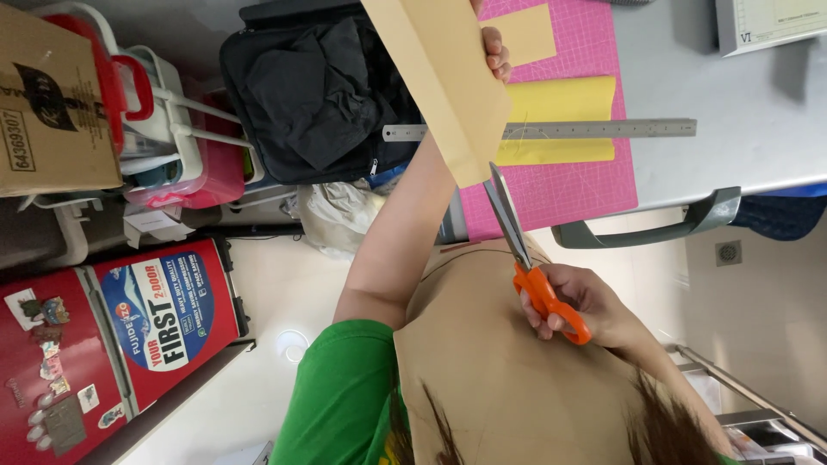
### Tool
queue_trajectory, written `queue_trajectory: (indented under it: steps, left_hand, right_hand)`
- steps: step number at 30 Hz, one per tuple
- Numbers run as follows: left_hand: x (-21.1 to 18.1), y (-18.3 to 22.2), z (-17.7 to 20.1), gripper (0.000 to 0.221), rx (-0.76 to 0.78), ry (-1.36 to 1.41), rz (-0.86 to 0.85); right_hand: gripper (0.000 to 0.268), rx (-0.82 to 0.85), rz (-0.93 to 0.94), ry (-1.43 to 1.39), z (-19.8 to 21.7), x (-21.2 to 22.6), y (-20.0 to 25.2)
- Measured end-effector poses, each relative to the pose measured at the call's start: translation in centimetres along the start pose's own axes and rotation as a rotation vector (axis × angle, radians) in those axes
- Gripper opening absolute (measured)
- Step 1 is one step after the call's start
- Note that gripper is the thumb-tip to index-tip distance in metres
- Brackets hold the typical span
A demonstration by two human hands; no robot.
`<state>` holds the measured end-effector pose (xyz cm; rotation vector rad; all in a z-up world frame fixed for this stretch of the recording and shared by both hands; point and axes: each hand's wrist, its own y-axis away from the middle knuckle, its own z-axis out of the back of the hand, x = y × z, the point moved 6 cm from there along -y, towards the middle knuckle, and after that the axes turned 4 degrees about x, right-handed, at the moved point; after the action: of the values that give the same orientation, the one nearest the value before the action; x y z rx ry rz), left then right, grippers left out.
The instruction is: Assembling a small cardboard box by folding, measuring, and cutting with scissors.
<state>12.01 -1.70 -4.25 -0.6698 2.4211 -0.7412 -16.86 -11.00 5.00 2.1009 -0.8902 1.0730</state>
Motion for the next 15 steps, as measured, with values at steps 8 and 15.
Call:
queue_trajectory:
  steps: [8,15]
  left_hand:
    - [-0.8,-0.6,-0.5,0.055,0.039,0.005,-0.047]
    - [-0.7,0.7,1.8,0.065,0.073,0.011,-0.089]
  right_hand:
    - [0.058,-0.004,0.05,0.017,0.5,-1.3,0.6]
    - [0.054,0.016,0.125,-0.038,1.0,-1.4,0.8]
